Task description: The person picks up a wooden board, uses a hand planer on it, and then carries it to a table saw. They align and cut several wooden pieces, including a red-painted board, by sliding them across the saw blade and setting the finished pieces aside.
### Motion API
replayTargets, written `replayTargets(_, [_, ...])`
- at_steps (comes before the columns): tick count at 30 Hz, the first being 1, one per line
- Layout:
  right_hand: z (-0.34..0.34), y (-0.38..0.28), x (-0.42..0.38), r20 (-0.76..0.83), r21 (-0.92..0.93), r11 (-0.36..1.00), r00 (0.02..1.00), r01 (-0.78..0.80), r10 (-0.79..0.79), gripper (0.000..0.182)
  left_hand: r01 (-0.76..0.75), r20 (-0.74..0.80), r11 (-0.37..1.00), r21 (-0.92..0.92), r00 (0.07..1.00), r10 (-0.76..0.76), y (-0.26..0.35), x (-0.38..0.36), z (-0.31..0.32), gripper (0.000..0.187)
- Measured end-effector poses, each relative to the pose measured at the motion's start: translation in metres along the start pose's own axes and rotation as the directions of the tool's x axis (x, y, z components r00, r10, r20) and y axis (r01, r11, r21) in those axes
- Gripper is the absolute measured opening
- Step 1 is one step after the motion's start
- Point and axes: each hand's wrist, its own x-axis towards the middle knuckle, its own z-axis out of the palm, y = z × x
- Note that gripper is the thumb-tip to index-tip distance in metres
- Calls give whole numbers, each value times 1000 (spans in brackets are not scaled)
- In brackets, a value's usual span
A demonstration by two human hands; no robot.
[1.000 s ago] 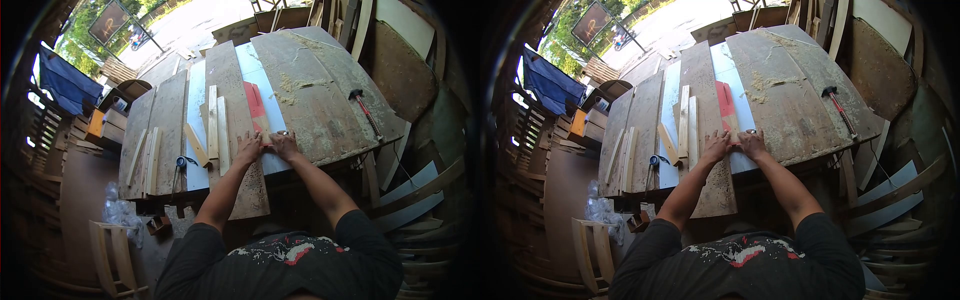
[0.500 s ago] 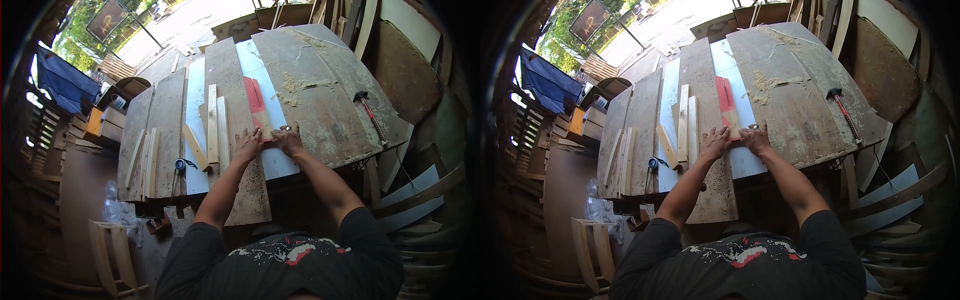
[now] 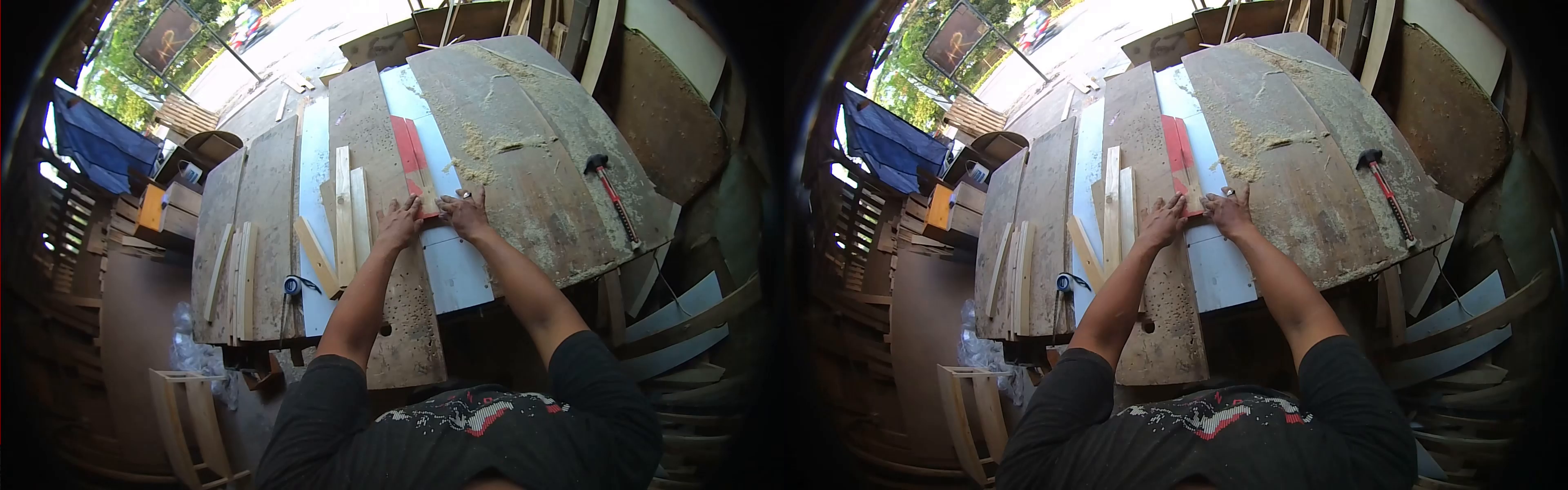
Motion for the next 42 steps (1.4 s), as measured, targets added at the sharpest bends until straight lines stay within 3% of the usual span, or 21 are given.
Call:
replayTargets(17, [5, 19, 49, -34, -35, 999, 999, 38, -39, 40, -69, 17, 998, 2, 997, 69, -17, 37, -27, 67])
replayTargets(27, [3, 21, 79, 4, -77, 997, 1000, 10, -10, 41, -9, 13, 1000, 12, 1000, 9, -27, 63, -30, 67])
replayTargets(31, [5, 25, 95, -84, -96, 994, 995, 42, -50, 37, 1, 10, 1000, 21, 1000, -1, -36, 86, -29, 67])
replayTargets(34, [-16, 38, 126, -66, -148, 977, 987, -155, 147, 29, 5, 23, 999, 43, 1000, -6, -43, 106, -34, 67])
replayTargets(35, [-36, 54, 134, 2, 61, 937, 939, -343, 343, 25, 12, 34, 999, 48, 999, -14, -46, 112, -36, 67])
replayTargets(36, [-27, 78, 150, -11, 70, 832, 833, -551, 553, 29, 11, 28, 999, 50, 1000, -12, -51, 119, -39, 66])
replayTargets(37, [-27, 91, 145, -229, 129, 843, 812, -522, 537, 34, 7, 27, 999, 49, 1000, -9, -54, 126, -40, 66])
replayTargets(42, [-26, 128, 98, -292, 14, 924, 883, -381, 369, 48, 7, 34, 998, 56, 999, -9, -70, 164, -52, 65])
